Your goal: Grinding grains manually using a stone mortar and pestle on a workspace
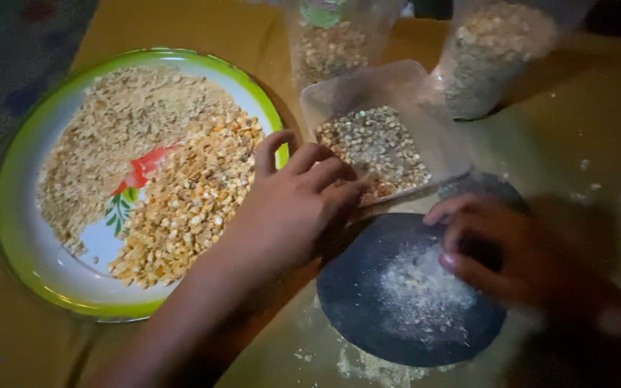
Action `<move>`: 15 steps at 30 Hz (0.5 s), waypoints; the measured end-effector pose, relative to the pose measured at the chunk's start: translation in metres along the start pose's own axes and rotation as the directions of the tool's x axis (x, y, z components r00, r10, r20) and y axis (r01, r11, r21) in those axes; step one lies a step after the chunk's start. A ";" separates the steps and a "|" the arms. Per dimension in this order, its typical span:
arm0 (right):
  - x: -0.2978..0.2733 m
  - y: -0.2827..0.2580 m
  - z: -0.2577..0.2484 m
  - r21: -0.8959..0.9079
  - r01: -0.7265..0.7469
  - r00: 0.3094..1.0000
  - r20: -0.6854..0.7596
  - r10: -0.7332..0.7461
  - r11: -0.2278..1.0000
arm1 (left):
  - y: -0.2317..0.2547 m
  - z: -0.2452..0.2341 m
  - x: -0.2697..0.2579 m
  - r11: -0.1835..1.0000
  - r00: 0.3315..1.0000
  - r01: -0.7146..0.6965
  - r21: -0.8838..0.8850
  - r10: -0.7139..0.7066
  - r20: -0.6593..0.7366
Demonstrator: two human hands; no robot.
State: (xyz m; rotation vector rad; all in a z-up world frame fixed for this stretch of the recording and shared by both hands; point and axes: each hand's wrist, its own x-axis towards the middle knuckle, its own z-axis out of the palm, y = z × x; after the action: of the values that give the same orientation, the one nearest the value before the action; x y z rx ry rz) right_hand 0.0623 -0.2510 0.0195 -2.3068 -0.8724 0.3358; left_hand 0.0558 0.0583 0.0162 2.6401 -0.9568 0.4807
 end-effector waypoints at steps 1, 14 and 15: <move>0.002 -0.009 -0.004 -0.001 -0.006 1.000 -0.004 0.006 1.000 | 0.000 0.009 0.003 1.000 1.000 -0.006 -0.004 0.006 0.000; 0.082 -0.059 -0.030 -0.437 -0.282 0.939 0.056 0.339 0.854 | 0.013 0.030 0.047 0.980 0.954 0.134 0.144 -0.167 0.250; 0.090 -0.055 -0.028 -0.495 -0.263 0.936 0.076 0.343 0.828 | 0.013 0.033 0.046 0.976 0.964 0.141 0.166 -0.174 0.201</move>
State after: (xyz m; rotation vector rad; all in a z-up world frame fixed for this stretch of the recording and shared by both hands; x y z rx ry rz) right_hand 0.1140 -0.1730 0.0752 -2.9303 -0.7164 0.4965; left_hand 0.0877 0.0105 0.0067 2.9235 -0.7860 0.2416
